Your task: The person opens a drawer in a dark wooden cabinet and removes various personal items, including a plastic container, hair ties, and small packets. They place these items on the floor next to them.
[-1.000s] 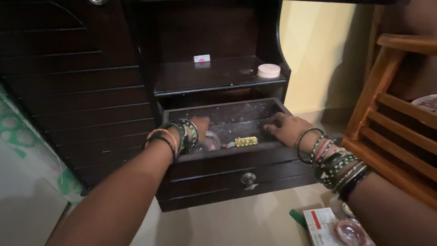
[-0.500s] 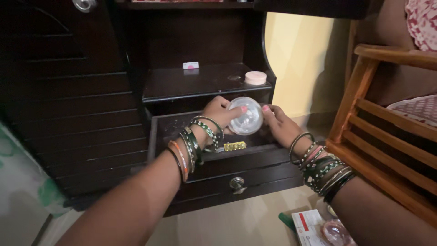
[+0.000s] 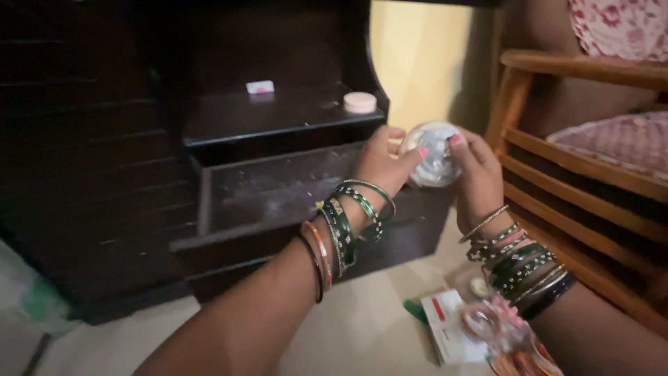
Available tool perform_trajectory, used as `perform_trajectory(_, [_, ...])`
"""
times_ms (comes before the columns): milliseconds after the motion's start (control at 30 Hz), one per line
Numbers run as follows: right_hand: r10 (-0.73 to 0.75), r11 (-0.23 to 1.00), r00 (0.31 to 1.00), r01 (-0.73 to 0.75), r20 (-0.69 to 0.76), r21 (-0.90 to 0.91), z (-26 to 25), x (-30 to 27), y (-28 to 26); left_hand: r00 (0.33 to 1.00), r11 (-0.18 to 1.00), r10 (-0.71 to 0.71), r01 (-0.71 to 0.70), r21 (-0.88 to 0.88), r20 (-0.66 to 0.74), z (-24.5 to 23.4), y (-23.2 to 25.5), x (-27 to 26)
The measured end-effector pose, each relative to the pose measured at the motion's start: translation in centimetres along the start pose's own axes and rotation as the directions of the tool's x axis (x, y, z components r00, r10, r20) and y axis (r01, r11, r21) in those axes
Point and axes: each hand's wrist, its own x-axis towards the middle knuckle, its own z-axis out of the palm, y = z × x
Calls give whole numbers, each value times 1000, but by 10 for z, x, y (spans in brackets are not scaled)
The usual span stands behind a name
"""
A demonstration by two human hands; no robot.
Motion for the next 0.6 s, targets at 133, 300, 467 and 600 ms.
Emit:
perform_trajectory(133, [-233, 966, 949, 200, -211, -167, -37, -20, 1, 952, 944, 305, -305, 122, 25, 37, -20, -27])
perform_trajectory(300, [-268, 947, 826, 131, -497, -292, -95, -46, 28, 932, 943, 333, -328, -61, 146, 86, -50, -84])
perform_trajectory(467, [-283, 853, 797, -45, -533, -520, -156, -86, 68, 942, 987, 122, -149, 64, 314, 105, -76, -124])
perform_trajectory(600, [-82, 726, 768, -390, -635, -566, -187, -114, 111, 917, 973, -125, 38, 230, 379, 112, -108, -144])
